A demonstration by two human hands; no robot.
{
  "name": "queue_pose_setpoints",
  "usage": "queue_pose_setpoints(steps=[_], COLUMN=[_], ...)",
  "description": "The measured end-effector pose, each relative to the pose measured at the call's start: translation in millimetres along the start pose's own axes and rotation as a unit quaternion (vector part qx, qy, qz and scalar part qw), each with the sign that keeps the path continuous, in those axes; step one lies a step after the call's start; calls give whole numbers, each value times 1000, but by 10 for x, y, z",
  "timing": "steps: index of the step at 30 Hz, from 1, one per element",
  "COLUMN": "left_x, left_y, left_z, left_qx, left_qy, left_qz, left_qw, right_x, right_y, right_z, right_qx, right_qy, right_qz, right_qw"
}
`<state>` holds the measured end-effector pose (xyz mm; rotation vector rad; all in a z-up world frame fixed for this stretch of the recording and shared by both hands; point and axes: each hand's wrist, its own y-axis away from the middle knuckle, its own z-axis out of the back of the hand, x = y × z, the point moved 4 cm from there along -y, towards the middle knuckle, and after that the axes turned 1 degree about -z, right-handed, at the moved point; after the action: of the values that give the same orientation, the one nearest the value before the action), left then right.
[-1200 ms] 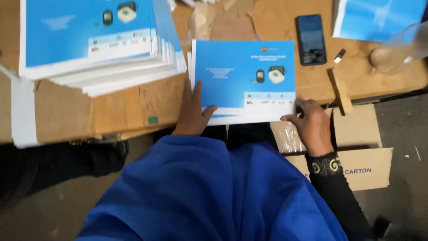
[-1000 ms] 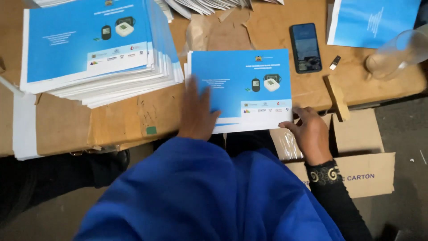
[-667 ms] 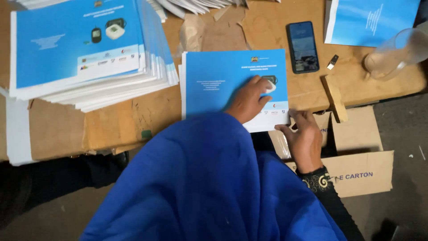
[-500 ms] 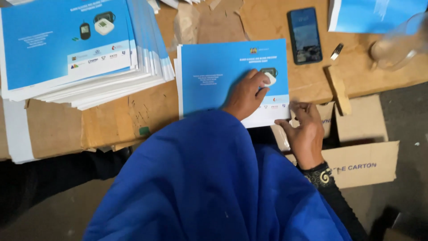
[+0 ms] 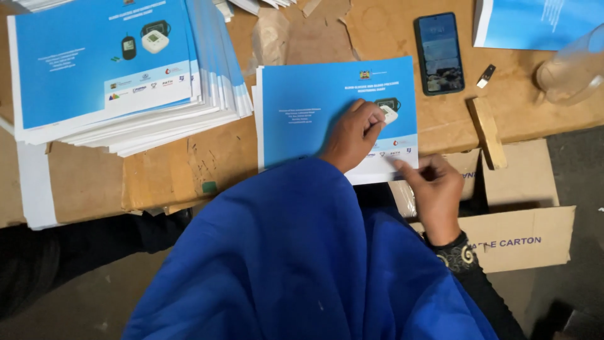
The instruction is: Folding printed paper sheets into booklets and using a wooden block to sharpen the creases.
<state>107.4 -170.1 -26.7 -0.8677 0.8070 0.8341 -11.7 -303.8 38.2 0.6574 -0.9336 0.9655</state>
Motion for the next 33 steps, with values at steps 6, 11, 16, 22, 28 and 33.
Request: queue_pose_setpoints(steps=[6, 11, 16, 22, 28, 33], left_x=[-39, -61, -126, -39, -16, 29], left_y=[-69, -101, -104, -99, -117, -111], left_z=[23, 61, 40, 15, 18, 32], left_qx=[2, 19, 46, 42, 56, 42], left_qy=[93, 163, 179, 202, 207, 218], left_qz=[110, 125, 201, 200, 188, 199], left_qw=[990, 978, 962, 958, 959, 954], right_x=[-100, 20, 225, 221, 177, 23], right_y=[65, -57, -38, -51, -41, -123], right_z=[-58, -49, -47, -52, -19, 120], right_qx=[18, 122, 196, 207, 196, 121], right_qy=[213, 149, 172, 198, 194, 146], right_qz=[198, 291, 383, 406, 398, 359], right_qw=[957, 937, 886, 868, 875, 914])
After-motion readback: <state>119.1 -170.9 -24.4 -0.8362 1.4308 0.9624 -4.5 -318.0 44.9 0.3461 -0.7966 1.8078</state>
